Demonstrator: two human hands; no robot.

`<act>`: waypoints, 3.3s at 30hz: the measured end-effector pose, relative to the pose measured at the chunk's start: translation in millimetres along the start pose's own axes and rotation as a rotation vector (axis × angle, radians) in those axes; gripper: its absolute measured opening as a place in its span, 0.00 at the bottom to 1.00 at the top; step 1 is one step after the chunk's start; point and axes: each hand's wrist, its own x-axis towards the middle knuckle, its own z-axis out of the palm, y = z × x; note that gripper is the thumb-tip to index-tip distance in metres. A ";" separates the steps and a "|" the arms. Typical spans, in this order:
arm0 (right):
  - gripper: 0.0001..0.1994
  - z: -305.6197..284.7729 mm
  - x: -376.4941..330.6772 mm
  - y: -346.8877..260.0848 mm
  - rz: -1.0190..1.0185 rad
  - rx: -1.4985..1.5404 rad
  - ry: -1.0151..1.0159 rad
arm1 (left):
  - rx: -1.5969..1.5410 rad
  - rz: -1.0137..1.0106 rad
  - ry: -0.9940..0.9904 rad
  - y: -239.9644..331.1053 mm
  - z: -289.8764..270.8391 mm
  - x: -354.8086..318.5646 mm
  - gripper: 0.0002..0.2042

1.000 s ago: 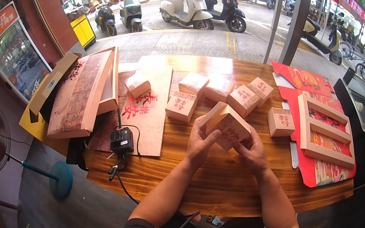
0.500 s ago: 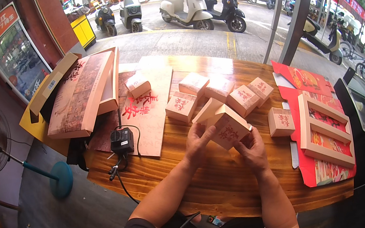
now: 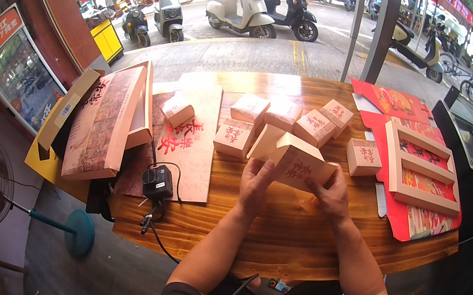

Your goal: The person folds cardboard pieces into small square boxes by hand on a wooden table.

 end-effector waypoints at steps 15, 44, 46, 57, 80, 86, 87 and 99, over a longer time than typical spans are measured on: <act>0.18 0.0 2.5 1.2 -0.155 0.038 0.041 | 0.017 0.073 0.140 4.0 4.4 -1.9 0.24; 0.36 -5.3 -1.0 -9.1 -0.384 -0.261 -0.024 | 0.765 0.527 -0.159 11.5 20.7 -9.0 0.29; 0.36 -5.3 -0.3 -8.4 -0.393 -0.238 -0.053 | 0.867 0.568 -0.180 13.8 23.3 -10.0 0.30; 0.40 8.3 -3.2 -13.1 -0.297 0.126 -0.228 | 0.924 0.708 -0.294 19.7 30.5 -5.9 0.31; 0.24 -1.7 -2.1 -1.9 -0.190 0.203 -0.185 | 0.310 0.352 -0.094 13.2 20.7 -7.2 0.19; 0.25 -5.7 -0.6 -9.0 -0.086 0.282 -0.208 | 0.315 0.336 -0.090 11.6 15.1 -5.0 0.20; 0.26 -7.5 -0.5 -8.5 -0.071 0.280 -0.214 | 0.306 0.325 -0.087 11.2 15.6 -5.4 0.20; 0.24 -9.8 0.2 -2.6 -0.093 0.139 -0.132 | 0.292 0.271 -0.125 11.9 12.9 -6.1 0.24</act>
